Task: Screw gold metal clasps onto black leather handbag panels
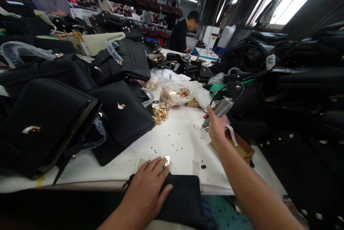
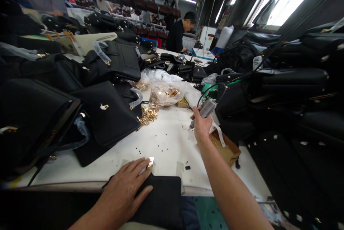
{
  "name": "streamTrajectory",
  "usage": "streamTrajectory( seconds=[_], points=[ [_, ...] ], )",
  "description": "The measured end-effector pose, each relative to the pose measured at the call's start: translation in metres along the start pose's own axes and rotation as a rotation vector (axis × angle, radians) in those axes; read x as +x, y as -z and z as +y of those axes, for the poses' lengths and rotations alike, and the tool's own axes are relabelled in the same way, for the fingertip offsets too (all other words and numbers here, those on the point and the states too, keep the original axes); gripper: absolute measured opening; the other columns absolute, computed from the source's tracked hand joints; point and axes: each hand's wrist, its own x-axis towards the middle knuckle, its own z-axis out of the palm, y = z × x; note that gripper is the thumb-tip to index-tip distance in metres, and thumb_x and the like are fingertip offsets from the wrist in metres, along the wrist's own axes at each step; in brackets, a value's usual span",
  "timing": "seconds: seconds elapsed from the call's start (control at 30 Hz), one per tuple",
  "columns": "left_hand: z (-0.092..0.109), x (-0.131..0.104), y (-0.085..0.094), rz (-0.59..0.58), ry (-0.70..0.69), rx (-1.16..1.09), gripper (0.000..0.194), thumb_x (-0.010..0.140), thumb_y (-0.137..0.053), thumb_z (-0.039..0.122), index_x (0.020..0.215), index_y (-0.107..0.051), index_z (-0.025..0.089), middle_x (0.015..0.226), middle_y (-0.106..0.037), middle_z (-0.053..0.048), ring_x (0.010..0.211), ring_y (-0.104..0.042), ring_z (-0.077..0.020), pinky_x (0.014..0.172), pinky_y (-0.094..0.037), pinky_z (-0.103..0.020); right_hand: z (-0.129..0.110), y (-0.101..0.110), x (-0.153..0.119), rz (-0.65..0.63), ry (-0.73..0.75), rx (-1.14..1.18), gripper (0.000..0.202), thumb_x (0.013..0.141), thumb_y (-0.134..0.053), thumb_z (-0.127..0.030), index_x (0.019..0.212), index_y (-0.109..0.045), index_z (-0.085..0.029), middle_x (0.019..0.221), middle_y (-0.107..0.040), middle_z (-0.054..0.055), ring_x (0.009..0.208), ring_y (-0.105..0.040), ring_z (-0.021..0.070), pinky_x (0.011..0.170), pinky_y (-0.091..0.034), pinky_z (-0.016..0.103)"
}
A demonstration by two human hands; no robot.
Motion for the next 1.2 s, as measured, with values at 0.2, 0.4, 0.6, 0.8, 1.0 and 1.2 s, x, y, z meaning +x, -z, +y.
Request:
streamTrajectory(
  seconds=[0.2,0.4,0.6,0.8,1.0,1.2],
  points=[
    [0.005,0.002,0.005,-0.021,0.064,-0.076,0.037,0.094,-0.062,0.036,0.13,-0.063,0.024,0.143,-0.06,-0.006,0.13,-0.055,-0.0293,0.109,-0.043,-0.049,-0.029,0.005,-0.035,-0.102,-0.053,0.179,0.037,0.072,-0.085,-0.045,0.081,-0.063,-0.017,0.057,-0.059,-0.003,0.049,-0.055,0.0131,0.047,-0.046,0.023],
    [0.011,0.003,0.014,-0.09,0.091,-0.123,0.038,0.098,-0.058,0.041,0.129,-0.062,0.021,0.145,-0.057,-0.009,0.133,-0.05,-0.0292,0.11,-0.041,-0.048,-0.054,0.007,-0.119,-0.362,-0.326,0.373,0.034,0.076,-0.085,-0.041,0.081,-0.061,-0.018,0.062,-0.055,-0.006,0.053,-0.054,0.0109,0.051,-0.048,0.022],
    [0.013,0.002,0.016,-0.112,0.083,-0.099,0.037,0.098,-0.058,0.042,0.128,-0.062,0.021,0.144,-0.056,-0.011,0.131,-0.051,-0.0284,0.108,-0.041,-0.047,-0.049,-0.001,-0.165,-0.441,-0.445,0.386,0.033,0.078,-0.084,-0.041,0.083,-0.061,-0.018,0.064,-0.055,-0.005,0.055,-0.054,0.0108,0.054,-0.05,0.023],
    [0.012,0.003,0.014,-0.097,0.073,-0.083,0.033,0.1,-0.056,0.035,0.129,-0.061,0.022,0.141,-0.059,-0.009,0.128,-0.052,-0.0275,0.104,-0.042,-0.045,-0.056,-0.007,-0.17,-0.427,-0.454,0.396,0.035,0.076,-0.086,-0.041,0.082,-0.06,-0.017,0.063,-0.056,-0.005,0.054,-0.054,0.0105,0.053,-0.048,0.022],
    [0.012,0.004,0.015,-0.085,0.064,-0.065,0.027,0.101,-0.052,0.029,0.126,-0.062,0.021,0.138,-0.061,-0.008,0.125,-0.055,-0.0265,0.101,-0.045,-0.045,-0.054,-0.01,-0.172,-0.427,-0.416,0.405,0.033,0.078,-0.084,-0.041,0.085,-0.061,-0.018,0.062,-0.056,-0.005,0.054,-0.054,0.0103,0.052,-0.046,0.021],
    [0.011,0.004,0.014,-0.084,0.06,-0.051,0.026,0.102,-0.051,0.029,0.125,-0.063,0.022,0.139,-0.061,-0.007,0.125,-0.055,-0.0266,0.101,-0.045,-0.045,-0.055,-0.012,-0.172,-0.419,-0.416,0.39,0.036,0.076,-0.085,-0.043,0.084,-0.06,-0.018,0.061,-0.055,-0.006,0.052,-0.055,0.0113,0.049,-0.045,0.021]
  ],
)
